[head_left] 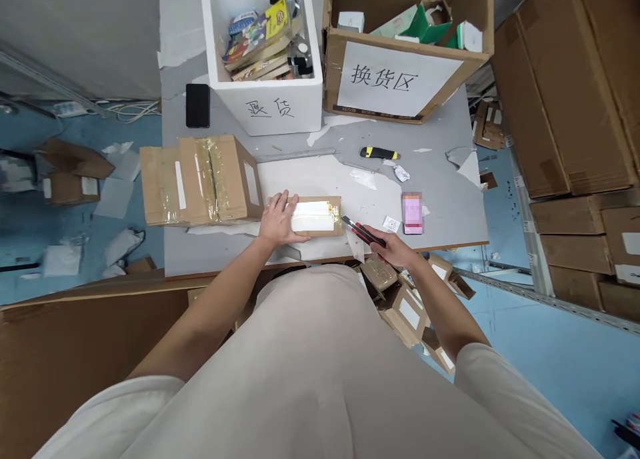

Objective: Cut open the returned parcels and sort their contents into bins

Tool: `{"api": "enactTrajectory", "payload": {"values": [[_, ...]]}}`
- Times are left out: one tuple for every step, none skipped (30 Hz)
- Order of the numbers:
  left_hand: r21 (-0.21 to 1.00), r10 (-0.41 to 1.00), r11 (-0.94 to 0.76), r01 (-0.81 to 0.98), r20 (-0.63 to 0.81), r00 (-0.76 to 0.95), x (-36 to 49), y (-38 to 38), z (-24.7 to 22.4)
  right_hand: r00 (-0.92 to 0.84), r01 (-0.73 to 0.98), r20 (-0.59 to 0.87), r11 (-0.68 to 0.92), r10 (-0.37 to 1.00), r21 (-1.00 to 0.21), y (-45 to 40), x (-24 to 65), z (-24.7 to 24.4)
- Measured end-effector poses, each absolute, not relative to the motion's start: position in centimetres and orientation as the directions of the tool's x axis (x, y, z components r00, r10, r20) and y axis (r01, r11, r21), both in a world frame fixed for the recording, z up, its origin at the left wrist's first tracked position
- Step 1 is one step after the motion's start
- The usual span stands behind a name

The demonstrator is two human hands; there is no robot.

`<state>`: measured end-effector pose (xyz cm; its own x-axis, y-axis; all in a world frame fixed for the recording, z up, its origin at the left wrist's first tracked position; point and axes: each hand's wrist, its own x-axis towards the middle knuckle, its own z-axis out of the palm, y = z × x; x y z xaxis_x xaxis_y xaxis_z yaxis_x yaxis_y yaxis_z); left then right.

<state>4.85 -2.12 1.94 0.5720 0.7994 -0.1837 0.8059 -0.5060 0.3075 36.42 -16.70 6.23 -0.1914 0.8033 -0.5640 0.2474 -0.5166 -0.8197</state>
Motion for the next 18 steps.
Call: {"api": "enactTrajectory", "payload": {"values": [[0.310,0.799,-0.507,0.804,-0.180,0.573,4.8,-2.2,1.9,-0.201,0.252,-0.566,-0.516,0.800,-0.819,-16.8,36.4,6.3],[0.312,0.800,-0.508,0.803,-0.175,0.574,4.8,-2.2,1.8,-0.206,0.254,-0.566,-0.515,0.798,-0.819,-16.9,36.5,6.3],[0.313,0.801,-0.507,0.803,-0.171,0.573,4.8,-2.2,1.8,-0.204,0.252,-0.565,-0.514,0.800,-0.820,-17.0,36.5,6.4],[0.315,0.802,-0.508,0.802,-0.167,0.573,4.8,-2.2,1.8,-0.200,0.248,-0.562,-0.513,0.803,-0.821,-17.2,36.5,6.4],[0.317,0.802,-0.509,0.801,-0.162,0.574,4.8,-2.2,1.8,-0.193,0.245,-0.560,-0.513,0.806,-0.823,-17.4,36.4,6.3],[0.319,0.802,-0.511,0.798,-0.158,0.576,4.8,-2.2,1.8,-0.188,0.242,-0.561,-0.515,0.806,-0.822,-17.6,36.3,6.2],[0.321,0.802,-0.512,0.797,-0.154,0.578,4.8,-2.2,1.8,-0.190,0.240,-0.565,-0.520,0.803,-0.820,-17.9,36.1,6.0],[0.321,0.802,-0.513,0.796,-0.149,0.578,4.8,-2.2,1.8,-0.198,0.237,-0.571,-0.527,0.797,-0.816,-18.3,35.9,5.8],[0.320,0.804,-0.514,0.796,-0.144,0.577,4.8,-2.2,1.8,-0.212,0.235,-0.578,-0.534,0.788,-0.813,-18.8,35.6,5.5],[0.316,0.806,-0.515,0.797,-0.138,0.576,4.8,-2.1,1.8,-0.223,0.232,-0.583,-0.539,0.781,-0.810,-19.3,35.3,5.2],[0.312,0.806,-0.518,0.796,-0.131,0.577,4.8,-2.2,1.8,-0.227,0.229,-0.586,-0.542,0.778,-0.808,-19.8,35.1,4.9],[0.307,0.806,-0.524,0.795,-0.125,0.579,4.8,-2.2,1.8,-0.221,0.225,-0.587,-0.545,0.779,-0.808,-20.3,35.0,4.7],[0.304,0.803,-0.530,0.792,-0.120,0.583,4.8,-2.2,1.7,-0.203,0.220,-0.586,-0.547,0.784,-0.808,-20.8,35.0,4.6],[0.302,0.800,-0.535,0.789,-0.118,0.588,4.8,-2.2,1.7,-0.179,0.218,-0.585,-0.548,0.791,-0.808,-21.3,35.2,4.5],[0.300,0.798,-0.538,0.788,-0.120,0.591,4.8,-2.2,1.7,-0.149,0.219,-0.583,-0.548,0.799,-0.807,-21.6,35.6,4.6],[0.296,0.797,-0.538,0.789,-0.126,0.591,4.8,-2.2,1.8,-0.110,0.228,-0.578,-0.546,0.808,-0.806,-21.9,36.2,4.7],[0.290,0.797,-0.536,0.793,-0.136,0.588,4.8,-2.2,1.8,-0.062,0.252,-0.571,-0.541,0.818,-0.802,-22.0,36.8,4.7],[0.282,0.798,-0.533,0.798,-0.147,0.585,4.8,-2.2,1.9,-0.001,0.299,-0.559,-0.534,0.829,-0.791,-21.9,37.5,4.7]]}}
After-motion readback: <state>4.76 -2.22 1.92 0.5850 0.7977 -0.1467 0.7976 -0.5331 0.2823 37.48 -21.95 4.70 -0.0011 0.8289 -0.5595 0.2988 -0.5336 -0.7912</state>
